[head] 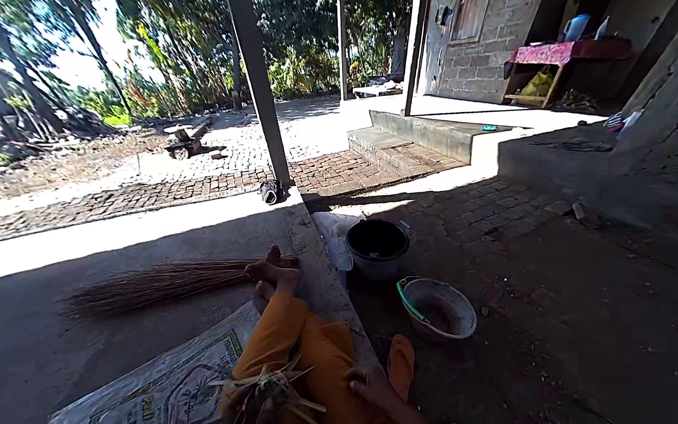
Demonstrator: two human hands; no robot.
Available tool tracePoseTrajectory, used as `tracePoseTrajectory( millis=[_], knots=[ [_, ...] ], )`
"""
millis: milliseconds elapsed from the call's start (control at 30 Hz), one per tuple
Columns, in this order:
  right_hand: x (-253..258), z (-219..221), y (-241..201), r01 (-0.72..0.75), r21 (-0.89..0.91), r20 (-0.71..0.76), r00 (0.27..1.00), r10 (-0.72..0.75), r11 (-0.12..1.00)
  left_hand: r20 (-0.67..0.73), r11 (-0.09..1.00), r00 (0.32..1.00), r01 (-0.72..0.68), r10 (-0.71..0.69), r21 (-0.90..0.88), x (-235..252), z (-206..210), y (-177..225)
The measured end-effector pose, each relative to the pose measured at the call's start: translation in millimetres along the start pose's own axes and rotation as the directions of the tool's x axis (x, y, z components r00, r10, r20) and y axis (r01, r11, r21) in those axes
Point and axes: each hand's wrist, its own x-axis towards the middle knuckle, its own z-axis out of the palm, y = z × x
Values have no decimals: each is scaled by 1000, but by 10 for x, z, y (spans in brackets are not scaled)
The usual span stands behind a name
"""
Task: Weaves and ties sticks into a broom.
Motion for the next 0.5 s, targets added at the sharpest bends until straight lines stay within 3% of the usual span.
tracePoseTrajectory(
  millis=[67, 167, 333, 500],
  knots=[
    [-43, -34, -303, 54, 2, 86, 995, -54, 999, 50, 1000, 999, 3, -2, -13, 4, 162, -28],
    [-102, -9, -657, 113, 168, 151, 979, -138, 979, 63, 999, 998, 1, 1, -35, -3, 343, -29],
    [-213, 158, -764, -24, 495, 310, 939, -151, 869, 76, 996, 995, -73, 69, 44, -24, 424, -94],
    [-260, 171, -751, -18, 584, 296, 936, -192, 812, 161, 971, 966, -218, 200, 98, -20, 415, -222]
  ],
)
